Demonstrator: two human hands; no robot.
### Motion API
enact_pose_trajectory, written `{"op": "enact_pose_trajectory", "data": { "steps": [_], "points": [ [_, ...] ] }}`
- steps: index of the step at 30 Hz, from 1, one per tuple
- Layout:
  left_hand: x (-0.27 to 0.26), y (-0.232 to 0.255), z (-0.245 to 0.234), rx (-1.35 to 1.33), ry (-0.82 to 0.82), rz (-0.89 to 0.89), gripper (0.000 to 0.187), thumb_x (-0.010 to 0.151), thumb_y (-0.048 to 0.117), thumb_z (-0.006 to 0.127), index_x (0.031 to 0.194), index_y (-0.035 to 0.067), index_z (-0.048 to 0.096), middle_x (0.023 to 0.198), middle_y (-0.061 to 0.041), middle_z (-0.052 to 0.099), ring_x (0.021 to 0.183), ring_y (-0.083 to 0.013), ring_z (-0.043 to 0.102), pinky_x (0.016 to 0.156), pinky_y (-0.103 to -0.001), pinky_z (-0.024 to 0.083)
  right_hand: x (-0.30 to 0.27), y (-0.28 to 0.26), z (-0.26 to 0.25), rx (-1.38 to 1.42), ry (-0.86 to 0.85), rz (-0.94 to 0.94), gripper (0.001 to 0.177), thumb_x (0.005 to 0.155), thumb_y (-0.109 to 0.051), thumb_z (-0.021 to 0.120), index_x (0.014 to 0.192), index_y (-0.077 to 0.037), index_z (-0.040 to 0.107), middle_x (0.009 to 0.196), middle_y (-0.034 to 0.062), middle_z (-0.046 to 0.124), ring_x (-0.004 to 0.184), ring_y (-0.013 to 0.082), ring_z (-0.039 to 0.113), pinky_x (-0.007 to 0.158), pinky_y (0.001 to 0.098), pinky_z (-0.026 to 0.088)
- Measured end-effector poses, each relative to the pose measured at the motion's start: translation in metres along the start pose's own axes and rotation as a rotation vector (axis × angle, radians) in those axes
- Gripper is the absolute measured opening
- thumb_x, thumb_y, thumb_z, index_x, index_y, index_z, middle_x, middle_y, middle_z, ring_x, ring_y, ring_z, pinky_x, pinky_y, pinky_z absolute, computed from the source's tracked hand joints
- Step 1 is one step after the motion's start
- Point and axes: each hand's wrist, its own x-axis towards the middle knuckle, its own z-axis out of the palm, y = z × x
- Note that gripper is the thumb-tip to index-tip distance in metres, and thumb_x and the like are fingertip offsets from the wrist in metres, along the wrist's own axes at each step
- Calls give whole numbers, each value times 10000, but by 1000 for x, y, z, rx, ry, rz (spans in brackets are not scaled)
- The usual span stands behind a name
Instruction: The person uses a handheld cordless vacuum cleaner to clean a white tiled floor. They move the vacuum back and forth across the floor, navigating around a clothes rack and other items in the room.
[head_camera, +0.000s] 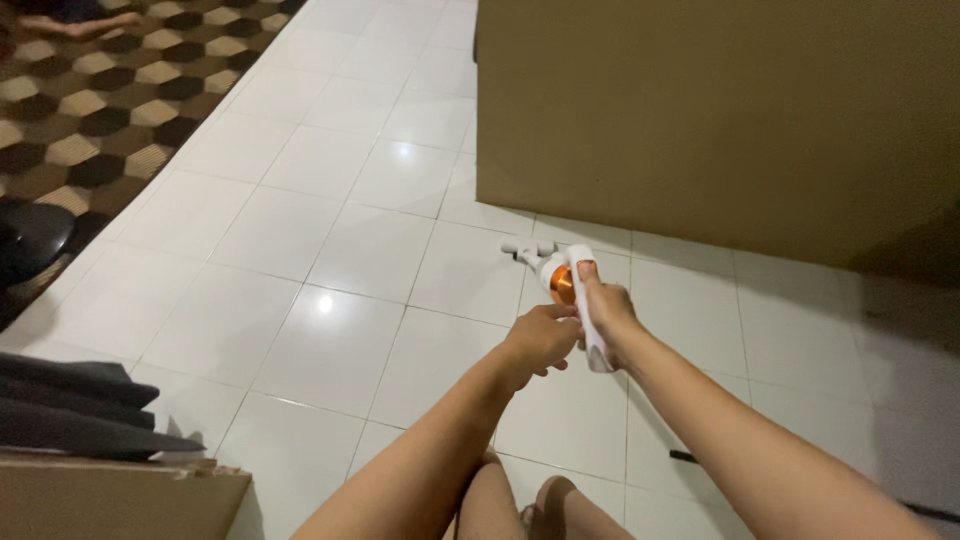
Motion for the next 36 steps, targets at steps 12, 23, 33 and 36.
{"op": "enact_pose_trajectory", "data": {
  "steps": [12, 23, 33, 36],
  "points": [
    [21, 26, 31, 23, 0, 72, 526, 910, 349, 508, 1395, 178, 618, 1038, -38, 709, 827, -206, 724, 670, -368, 553, 81, -33, -63, -131, 83, -28, 682, 955, -671, 470, 1002, -12, 640, 649, 110, 612, 451, 179, 528, 429, 365, 461],
    [20, 26, 34, 90, -28, 79, 508, 911, 348, 505, 1374, 179, 625, 1168, -39, 707, 897, -230, 739, 779, -413, 578, 68, 8, -83, -121, 97, 12, 708, 966, -688, 445, 986, 5, 587, 647, 109, 565, 451, 193, 505, 426, 394, 461],
    [-24, -2, 27, 108, -112, 62, 514, 930, 376, 511, 1383, 149, 595, 1215, -73, 708, 947, -243, 744, 838, -423, 576, -57, 70, -70, -86, 91, 24, 665, 988, -648, 431, 912, -5, 583, 599, 92, 515, 438, 195, 485, 417, 381, 445],
    [-47, -22, 22, 67, -188, 63, 522, 942, 382, 509, 1403, 142, 564, 1245, -76, 691, 979, -258, 738, 862, -432, 570, -110, 88, -65, -86, 165, 87, 617, 972, -637, 454, 939, -34, 579, 612, 69, 505, 460, 183, 486, 446, 373, 448]
  ]
}}
